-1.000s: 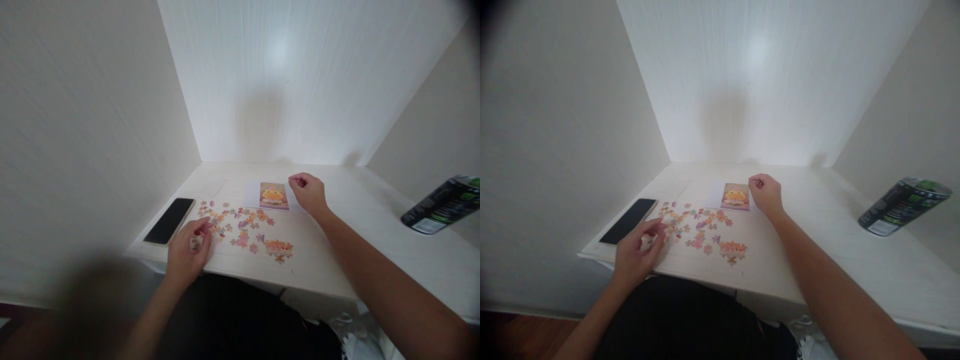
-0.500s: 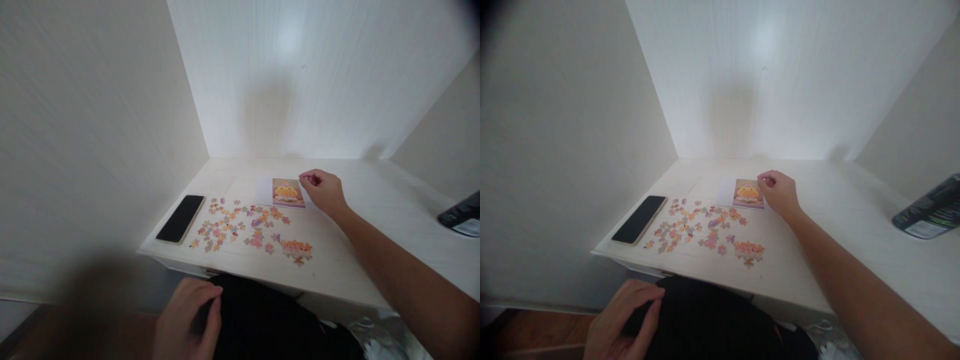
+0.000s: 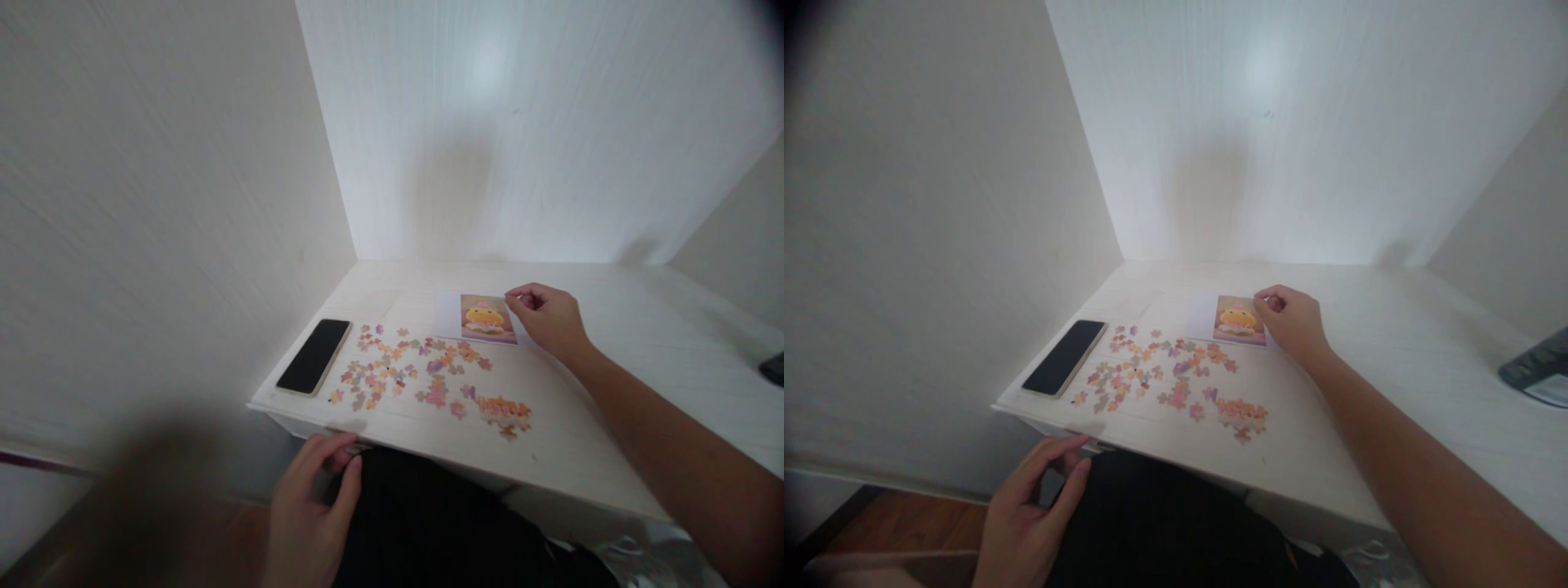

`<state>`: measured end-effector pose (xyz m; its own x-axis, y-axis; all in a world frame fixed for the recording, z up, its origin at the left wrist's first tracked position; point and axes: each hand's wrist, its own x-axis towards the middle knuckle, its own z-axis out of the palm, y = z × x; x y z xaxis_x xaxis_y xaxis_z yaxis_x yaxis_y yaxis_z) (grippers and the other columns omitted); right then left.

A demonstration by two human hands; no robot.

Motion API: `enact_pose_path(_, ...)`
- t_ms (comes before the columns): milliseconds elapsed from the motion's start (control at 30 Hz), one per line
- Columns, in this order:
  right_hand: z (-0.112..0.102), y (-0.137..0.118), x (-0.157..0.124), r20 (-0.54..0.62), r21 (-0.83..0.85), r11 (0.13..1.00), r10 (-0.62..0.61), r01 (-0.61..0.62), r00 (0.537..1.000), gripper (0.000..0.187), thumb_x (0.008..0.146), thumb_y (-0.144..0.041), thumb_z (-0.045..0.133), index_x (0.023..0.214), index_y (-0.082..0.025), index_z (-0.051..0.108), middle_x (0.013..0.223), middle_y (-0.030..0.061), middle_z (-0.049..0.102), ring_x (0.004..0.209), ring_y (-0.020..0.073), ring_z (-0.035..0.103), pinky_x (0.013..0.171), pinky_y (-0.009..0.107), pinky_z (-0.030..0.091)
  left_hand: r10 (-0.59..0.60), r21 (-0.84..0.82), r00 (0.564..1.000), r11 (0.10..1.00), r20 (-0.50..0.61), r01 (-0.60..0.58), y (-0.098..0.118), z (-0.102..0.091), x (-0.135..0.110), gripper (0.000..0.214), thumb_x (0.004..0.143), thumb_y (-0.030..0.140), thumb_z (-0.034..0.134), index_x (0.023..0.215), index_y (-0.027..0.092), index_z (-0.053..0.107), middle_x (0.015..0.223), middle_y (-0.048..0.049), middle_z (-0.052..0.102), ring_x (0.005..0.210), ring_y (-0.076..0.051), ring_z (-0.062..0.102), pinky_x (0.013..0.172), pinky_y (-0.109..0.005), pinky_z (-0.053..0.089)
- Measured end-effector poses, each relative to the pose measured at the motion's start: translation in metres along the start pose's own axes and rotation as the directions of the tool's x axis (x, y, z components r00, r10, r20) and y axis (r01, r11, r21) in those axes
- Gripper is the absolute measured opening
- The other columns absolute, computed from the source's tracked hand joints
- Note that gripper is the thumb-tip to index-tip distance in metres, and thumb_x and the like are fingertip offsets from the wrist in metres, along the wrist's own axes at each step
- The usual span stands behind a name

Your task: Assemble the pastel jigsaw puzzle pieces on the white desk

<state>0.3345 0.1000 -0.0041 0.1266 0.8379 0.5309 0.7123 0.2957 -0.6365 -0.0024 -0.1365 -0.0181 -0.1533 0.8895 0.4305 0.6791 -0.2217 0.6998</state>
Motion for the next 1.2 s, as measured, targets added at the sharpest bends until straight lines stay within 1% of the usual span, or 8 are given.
enact_pose_path(167,-0.0002,-0.0003,-0.0005,0.02,-0.005,1.0,0.0,0.0,1.0,0.025,0.079,-0.042,0.062,0.08,-0.02,0.072,0.057,0.0006,0.057,0.053,0.0151,0.049,0.053,0.03,0.035,-0.032,0.049,0.998,0.998,0.051,0.029,0.0014,-0.0005,-0.0011,0.016,0.089,0.032,0.06,0.097,0.022,0.069,0.066,0.0027,0.053,0.06,-0.013,0.055,0.059,-0.024,0.046)
enact_pose_path(300,-0.0005,0.0007,0.0,0.023,0.002,1.0,0.012,-0.012,1.0,0.029,0.079,-0.047,0.063,0.076,-0.02,0.072,0.057,0.0007,0.058,0.053,0.0148,0.048,0.054,0.03,0.034,-0.089,0.062,0.99,0.995,0.109,0.083,0.0035,-0.0013,-0.0021,0.021,0.091,0.036,0.057,0.091,0.02,0.071,0.065,0.0017,0.056,0.059,-0.014,0.055,0.056,-0.024,0.043)
enact_pose_path(467,-0.0013,0.0033,0.0018,0.014,-0.012,1.0,0.009,-0.009,1.0,0.037,0.079,-0.055,0.063,0.068,-0.021,0.068,0.055,0.0004,0.055,0.051,0.0144,0.044,0.053,0.031,0.032,-0.12,0.049,0.987,0.992,0.109,0.115,0.0068,-0.0012,-0.0004,0.027,0.091,0.04,0.055,0.087,0.02,0.072,0.063,0.0017,0.058,0.056,-0.014,0.053,0.054,-0.024,0.042)
enact_pose_path(600,-0.0025,0.0029,0.0017,0.027,-0.009,1.0,0.0,0.0,1.0,0.045,0.078,-0.061,0.063,0.058,-0.021,0.061,0.051,-0.0005,0.049,0.05,0.0139,0.041,0.051,0.03,0.029,-0.137,0.038,0.982,0.99,0.127,0.133,0.0068,-0.0011,-0.0012,0.028,0.092,0.041,0.053,0.083,0.02,0.07,0.067,0.0009,0.061,0.059,-0.014,0.055,0.056,-0.024,0.042)
enact_pose_path(867,-0.0026,-0.0012,-0.0002,0.077,0.005,1.0,-0.028,0.028,0.997,0.046,0.08,-0.055,0.06,0.052,-0.02,0.054,0.048,-0.0029,0.041,0.049,0.0118,0.036,0.051,0.029,0.027,-0.185,0.02,0.973,0.983,0.138,0.184,0.0058,-0.0009,-0.0008,0.035,0.091,0.048,0.051,0.078,0.02,0.068,0.072,-0.0022,0.064,0.07,-0.019,0.061,0.059,-0.027,0.043)
enact_pose_path(1033,-0.0014,0.0009,0.0013,0.067,-0.003,1.0,-0.016,0.016,0.998,0.041,0.08,-0.051,0.058,0.055,-0.019,0.057,0.051,-0.0014,0.048,0.05,0.0122,0.041,0.052,0.028,0.029,-0.208,0.001,0.968,0.978,0.142,0.21,0.0054,-0.0011,0.0006,0.036,0.088,0.05,0.052,0.079,0.02,0.07,0.071,-0.0025,0.065,0.07,-0.02,0.061,0.061,-0.029,0.044)
enact_pose_path(1133,-0.0019,0.0001,0.0023,0.065,-0.005,1.0,-0.024,0.025,0.998,0.039,0.081,-0.048,0.057,0.058,-0.018,0.06,0.053,-0.0007,0.052,0.053,0.0125,0.044,0.054,0.028,0.03,-0.275,0.005,0.951,0.961,0.143,0.277,0.0079,-0.0016,0.0024,0.036,0.084,0.052,0.054,0.079,0.02,0.071,0.077,-0.0033,0.068,0.076,-0.022,0.064,0.067,-0.031,0.047)
enact_pose_path(1200,-0.0017,-0.0004,0.0028,0.092,0.007,1.0,-0.015,0.014,0.996,0.037,0.082,-0.047,0.056,0.061,-0.017,0.062,0.055,-0.0001,0.054,0.054,0.0124,0.044,0.054,0.028,0.031,-0.33,0.011,0.934,0.943,0.138,0.331,0.0101,-0.0018,0.0041,0.036,0.08,0.053,0.055,0.079,0.021,0.071,0.081,-0.0031,0.07,0.081,-0.024,0.065,0.073,-0.032,0.048)
